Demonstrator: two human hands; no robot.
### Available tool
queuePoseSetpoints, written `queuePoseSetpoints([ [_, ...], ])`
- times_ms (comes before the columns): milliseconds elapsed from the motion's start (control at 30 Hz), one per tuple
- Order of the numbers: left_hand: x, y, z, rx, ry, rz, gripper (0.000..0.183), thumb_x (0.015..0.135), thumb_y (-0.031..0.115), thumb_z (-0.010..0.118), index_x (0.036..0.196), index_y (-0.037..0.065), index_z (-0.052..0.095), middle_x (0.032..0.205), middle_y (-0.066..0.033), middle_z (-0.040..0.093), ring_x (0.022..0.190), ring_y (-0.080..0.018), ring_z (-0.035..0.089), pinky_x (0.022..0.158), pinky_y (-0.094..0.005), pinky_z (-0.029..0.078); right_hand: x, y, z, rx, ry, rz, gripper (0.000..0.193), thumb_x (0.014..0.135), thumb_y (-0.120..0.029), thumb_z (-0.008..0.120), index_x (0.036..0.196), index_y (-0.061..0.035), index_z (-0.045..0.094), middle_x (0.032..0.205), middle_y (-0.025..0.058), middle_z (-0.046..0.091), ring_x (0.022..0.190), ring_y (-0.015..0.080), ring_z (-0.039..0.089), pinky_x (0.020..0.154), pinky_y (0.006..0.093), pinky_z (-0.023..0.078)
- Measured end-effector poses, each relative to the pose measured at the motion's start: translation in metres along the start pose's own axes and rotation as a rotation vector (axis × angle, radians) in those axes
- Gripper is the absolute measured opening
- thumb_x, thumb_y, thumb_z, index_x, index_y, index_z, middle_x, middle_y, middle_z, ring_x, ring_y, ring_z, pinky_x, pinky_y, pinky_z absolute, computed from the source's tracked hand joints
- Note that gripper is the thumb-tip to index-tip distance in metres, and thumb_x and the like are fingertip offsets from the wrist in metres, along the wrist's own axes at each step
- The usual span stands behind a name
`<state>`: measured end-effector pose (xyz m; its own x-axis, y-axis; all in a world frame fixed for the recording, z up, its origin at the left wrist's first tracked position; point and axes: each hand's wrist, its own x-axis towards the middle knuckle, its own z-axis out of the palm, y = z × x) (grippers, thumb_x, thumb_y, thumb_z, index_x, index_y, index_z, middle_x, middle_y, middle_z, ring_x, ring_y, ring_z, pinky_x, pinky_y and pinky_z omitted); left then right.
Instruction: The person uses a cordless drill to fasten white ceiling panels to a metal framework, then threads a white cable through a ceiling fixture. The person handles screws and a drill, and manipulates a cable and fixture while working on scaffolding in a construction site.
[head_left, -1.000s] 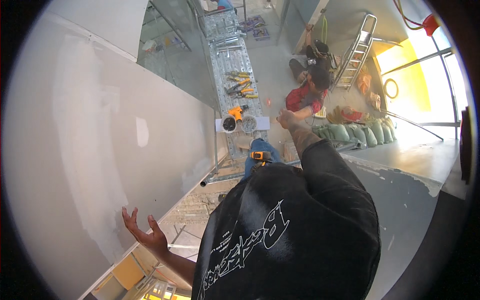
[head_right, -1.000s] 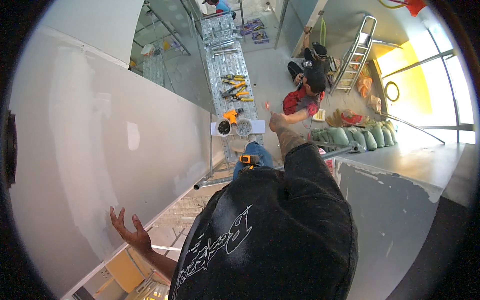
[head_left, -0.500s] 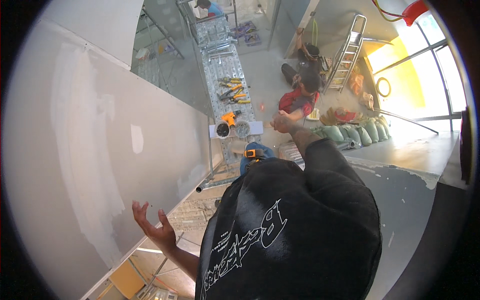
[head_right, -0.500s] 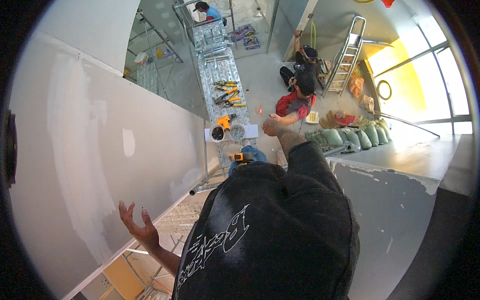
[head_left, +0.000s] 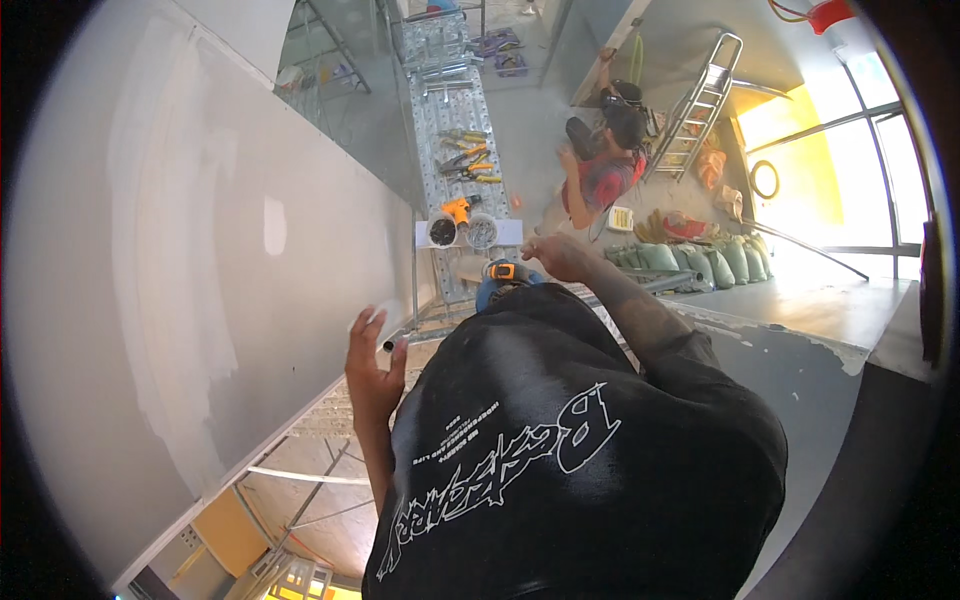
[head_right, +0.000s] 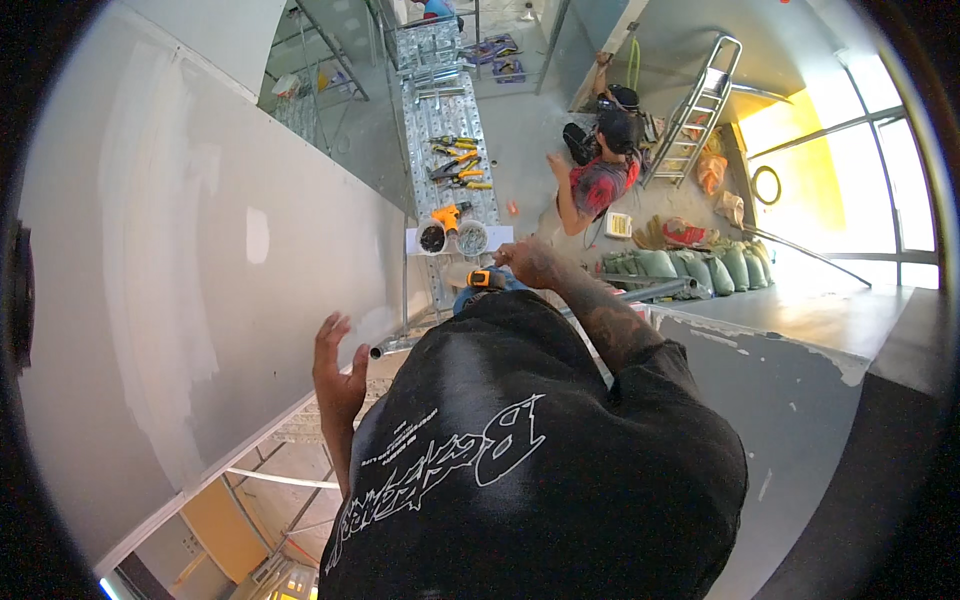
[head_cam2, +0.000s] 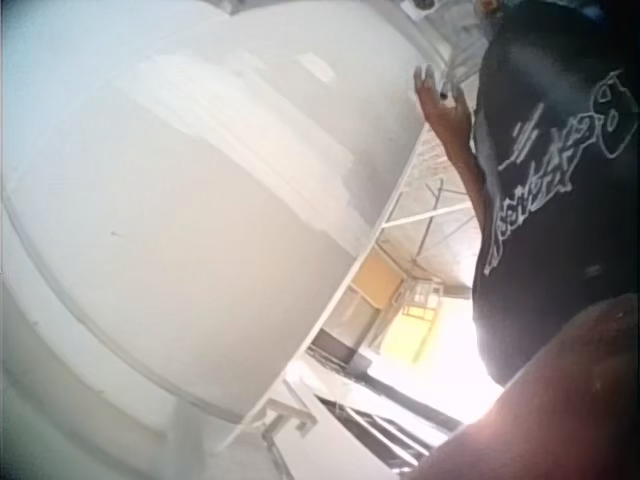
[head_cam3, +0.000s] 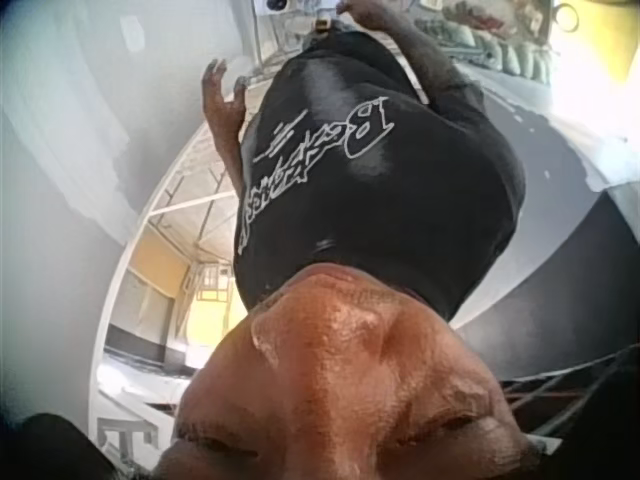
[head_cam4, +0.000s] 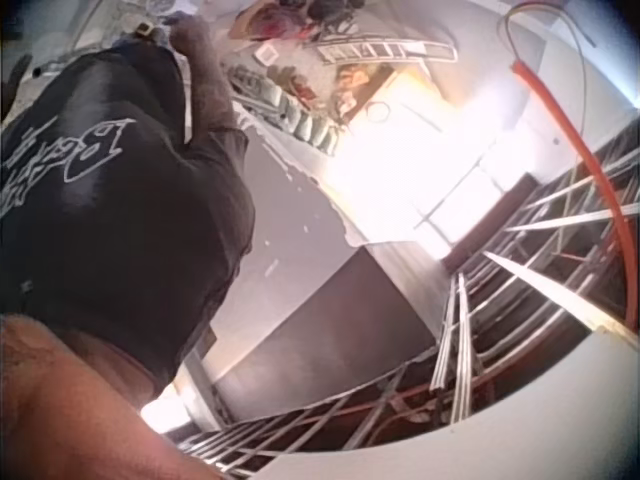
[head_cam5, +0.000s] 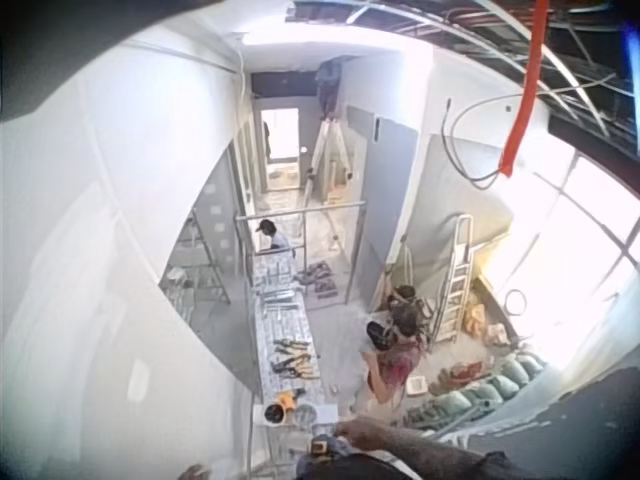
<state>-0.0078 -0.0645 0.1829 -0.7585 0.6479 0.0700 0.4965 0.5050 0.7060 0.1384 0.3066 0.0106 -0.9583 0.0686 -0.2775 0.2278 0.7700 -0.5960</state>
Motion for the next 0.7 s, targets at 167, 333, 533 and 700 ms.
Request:
queuePoseSetpoints([
  [167,0.032,0.000,0.036,-0.258,-0.312,-0.107,0.047,0.092,0.019,0.071,0.134,0.001,0.058,0.137,-0.0221,0.058,0.128,-0.0364,0.058,0.108,-0.0429,0.045,-0.017,-0.095,-0.043,0.068,0.011,-0.152,0.030,0.087,-0.010,0.060,0.115,-0.0080,0.070,0.104,0.0150,0.073,0.094,0.0341,0.072,0.086,0.0446,0.057],
  [333,0.067,0.001,0.092,-0.376,-0.407,0.088,0.050,0.093,0.020,0.070,0.138,0.002,0.055,0.139,-0.0202,0.058,0.127,-0.0331,0.059,0.108,-0.0411,0.045,-0.011,-0.172,-0.066,0.195,0.175,-0.496,0.030,0.086,-0.001,0.062,0.114,-0.0055,0.070,0.108,0.0114,0.074,0.100,0.0315,0.071,0.093,0.0433,0.054],
  [533,0.074,0.010,0.055,-0.468,-0.355,0.399,0.021,0.098,0.009,0.058,0.113,-0.003,0.067,0.106,-0.0167,0.073,0.098,-0.0320,0.072,0.085,-0.0402,0.055,-0.006,-0.240,-0.108,0.331,0.208,-0.722,0.031,0.088,-0.003,0.066,0.119,-0.0049,0.067,0.106,0.0124,0.074,0.098,0.0322,0.070,0.091,0.0433,0.055],
  [700,0.047,0.028,-0.016,-0.556,-0.116,0.002,0.015,0.099,0.000,0.055,0.105,-0.004,0.069,0.095,-0.0130,0.073,0.080,-0.0194,0.069,0.070,-0.0321,0.053,0.008,-0.256,-0.129,0.597,0.097,-0.550,0.054,0.096,-0.021,0.070,0.144,-0.0090,0.051,0.094,0.0122,0.073,0.087,0.0292,0.072,0.081,0.0412,0.056],
])
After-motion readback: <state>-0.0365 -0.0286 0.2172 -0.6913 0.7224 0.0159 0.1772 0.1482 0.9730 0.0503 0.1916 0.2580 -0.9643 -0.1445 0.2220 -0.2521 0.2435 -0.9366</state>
